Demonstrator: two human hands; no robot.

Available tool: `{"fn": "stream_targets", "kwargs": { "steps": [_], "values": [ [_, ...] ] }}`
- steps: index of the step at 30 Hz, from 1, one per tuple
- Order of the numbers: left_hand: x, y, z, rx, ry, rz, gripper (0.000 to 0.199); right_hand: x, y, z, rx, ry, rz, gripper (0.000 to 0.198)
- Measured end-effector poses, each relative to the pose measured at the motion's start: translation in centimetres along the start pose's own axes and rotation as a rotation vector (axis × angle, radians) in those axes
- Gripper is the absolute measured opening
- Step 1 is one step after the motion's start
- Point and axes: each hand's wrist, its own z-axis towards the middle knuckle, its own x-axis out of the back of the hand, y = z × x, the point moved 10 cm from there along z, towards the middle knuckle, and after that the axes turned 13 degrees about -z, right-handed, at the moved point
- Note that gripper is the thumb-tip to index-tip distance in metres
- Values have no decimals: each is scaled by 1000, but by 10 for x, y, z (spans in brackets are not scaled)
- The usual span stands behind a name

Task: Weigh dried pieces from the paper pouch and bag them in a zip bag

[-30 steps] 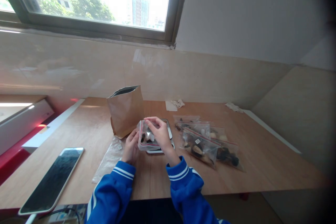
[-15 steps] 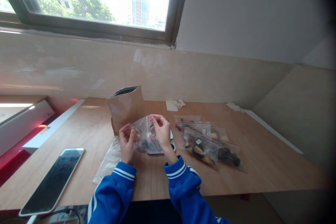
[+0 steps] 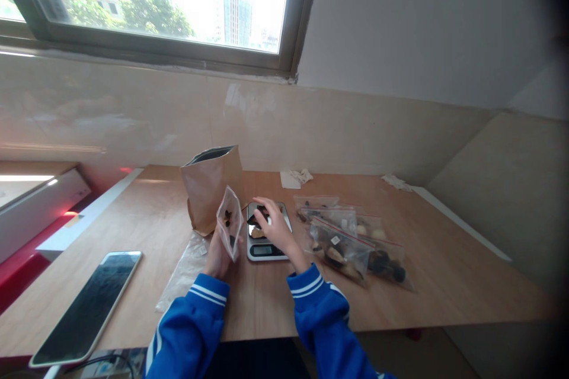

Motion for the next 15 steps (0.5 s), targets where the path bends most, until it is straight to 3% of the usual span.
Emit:
{"fn": "stream_targets", "kwargs": {
  "steps": [4,7,15],
  "values": [
    [-9,4,-2,-23,-65,101,56,-30,19,-18,99,-185,-412,57],
    [-12,-1,-3,25,-76,124,60,-41,27,-23,141,-213,-567,60],
    [-15,-4,-7,39,-65,112,59,-36,19,-21,234,-97,-577,33]
  ]
}}
